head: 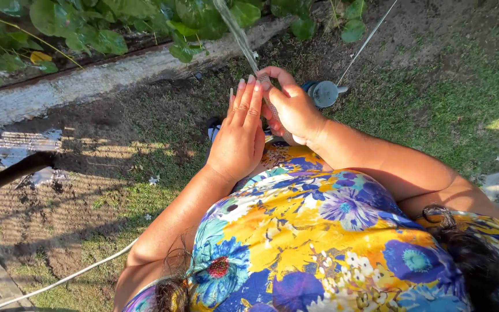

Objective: The recorder is seen watering plants using a hose.

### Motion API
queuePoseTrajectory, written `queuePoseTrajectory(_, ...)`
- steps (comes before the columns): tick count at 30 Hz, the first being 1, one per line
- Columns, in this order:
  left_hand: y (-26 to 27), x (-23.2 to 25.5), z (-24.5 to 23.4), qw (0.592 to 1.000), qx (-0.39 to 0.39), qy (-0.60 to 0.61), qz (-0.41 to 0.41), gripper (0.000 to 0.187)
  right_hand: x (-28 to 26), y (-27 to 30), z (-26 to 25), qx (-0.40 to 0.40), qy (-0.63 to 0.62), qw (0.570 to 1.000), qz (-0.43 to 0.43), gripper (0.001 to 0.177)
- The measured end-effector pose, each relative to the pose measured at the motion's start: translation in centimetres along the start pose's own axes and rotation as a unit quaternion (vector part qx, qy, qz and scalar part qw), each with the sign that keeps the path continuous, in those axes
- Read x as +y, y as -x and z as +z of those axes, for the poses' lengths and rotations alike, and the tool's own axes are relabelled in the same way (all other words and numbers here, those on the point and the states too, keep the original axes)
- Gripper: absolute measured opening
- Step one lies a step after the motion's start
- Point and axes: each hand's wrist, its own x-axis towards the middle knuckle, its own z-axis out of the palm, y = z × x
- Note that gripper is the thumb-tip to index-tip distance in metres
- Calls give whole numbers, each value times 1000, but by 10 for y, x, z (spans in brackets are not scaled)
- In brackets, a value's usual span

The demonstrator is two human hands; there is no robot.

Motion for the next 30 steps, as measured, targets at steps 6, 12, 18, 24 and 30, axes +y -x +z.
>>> queuePoseTrajectory(6, 4, -21, -18, 1000, 13, -3, 22, 71, 0, 0, 30, 8, 13, 1000, -15, 26)
queuePoseTrajectory(12, 15, -38, -52, 999, 4, 7, 35, 73, 11, -15, 60, 38, 39, 999, -1, 25)
queuePoseTrajectory(18, 32, -61, -78, 999, -4, -6, 32, 69, 22, -24, 94, 21, 37, 999, -20, 26)
queuePoseTrajectory(24, 60, -82, -109, 998, 19, -38, 41, 69, 20, -27, 144, -13, 25, 999, -22, 28)
queuePoseTrajectory(30, 84, -98, -131, 998, 47, -19, 34, 74, 35, -39, 169, -60, 39, 997, -35, 34)
